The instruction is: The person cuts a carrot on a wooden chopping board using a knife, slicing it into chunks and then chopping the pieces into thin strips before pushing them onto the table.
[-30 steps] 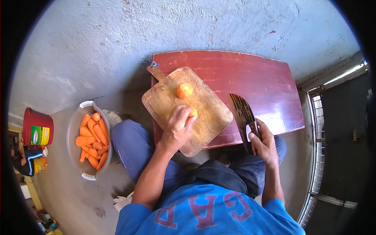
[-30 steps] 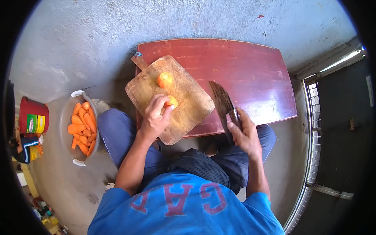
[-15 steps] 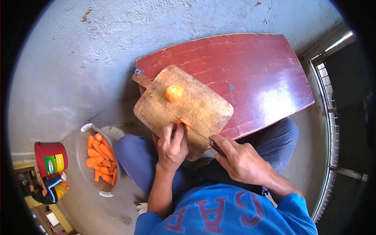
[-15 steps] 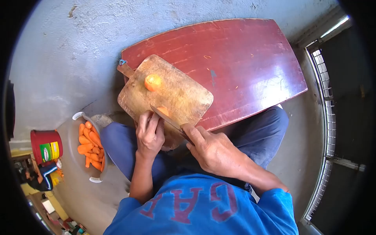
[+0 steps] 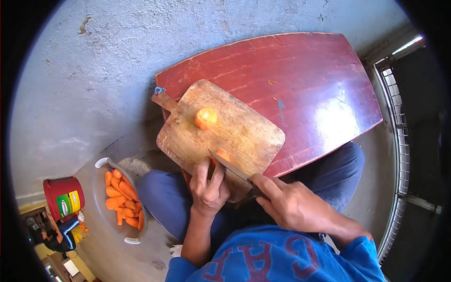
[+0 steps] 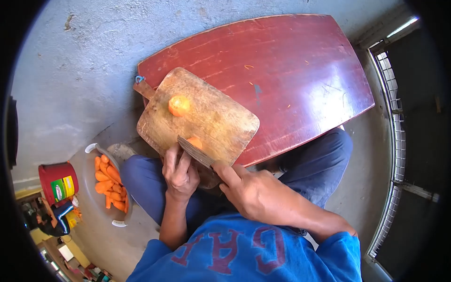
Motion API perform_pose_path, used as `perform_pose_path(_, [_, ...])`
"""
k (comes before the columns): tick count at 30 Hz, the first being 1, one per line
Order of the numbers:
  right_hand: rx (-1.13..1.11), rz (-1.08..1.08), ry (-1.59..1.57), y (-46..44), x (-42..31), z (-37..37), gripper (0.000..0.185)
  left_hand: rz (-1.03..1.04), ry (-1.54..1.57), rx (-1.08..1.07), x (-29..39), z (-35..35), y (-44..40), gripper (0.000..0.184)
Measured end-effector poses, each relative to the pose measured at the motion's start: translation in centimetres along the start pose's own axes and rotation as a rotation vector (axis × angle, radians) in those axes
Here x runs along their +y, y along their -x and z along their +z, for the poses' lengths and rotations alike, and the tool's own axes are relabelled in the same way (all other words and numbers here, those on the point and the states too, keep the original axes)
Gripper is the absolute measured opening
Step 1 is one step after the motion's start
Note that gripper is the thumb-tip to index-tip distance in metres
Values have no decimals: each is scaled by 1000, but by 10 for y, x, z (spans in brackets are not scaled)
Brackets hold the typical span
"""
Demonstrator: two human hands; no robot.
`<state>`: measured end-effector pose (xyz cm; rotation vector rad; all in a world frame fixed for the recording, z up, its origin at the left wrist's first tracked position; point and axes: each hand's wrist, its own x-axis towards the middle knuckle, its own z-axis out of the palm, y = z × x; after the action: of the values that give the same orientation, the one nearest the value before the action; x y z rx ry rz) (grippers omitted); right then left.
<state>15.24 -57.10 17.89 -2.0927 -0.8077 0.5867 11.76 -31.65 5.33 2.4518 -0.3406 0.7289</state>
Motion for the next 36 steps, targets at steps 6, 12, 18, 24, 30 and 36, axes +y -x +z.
perform_pose_path(6, [-50, 46, 15, -43, 23, 20, 50, 15, -26, 20, -2, 3, 0, 43])
perform_pose_path(12, [-33, 40, 36, -17, -11, -4, 45, -48, -3, 49, 4, 0, -1, 36])
perform_pose_path(18, [-21, 86, 51, -3, -24, -12, 49, -40, 36, 54, 3, 0, -1, 40])
perform_pose_path(24, [-46, 103, 44, -8, -30, -15, 47, -33, 42, 58, 3, -2, -4, 40])
perform_pose_path(30, [-56, 71, 26, -35, -3, 1, 41, -24, 29, 64, 2, -2, -4, 35])
perform_pose_path(36, [-78, 96, 8, -38, 2, -2, 40, -97, 5, 96, 1, 5, 3, 37])
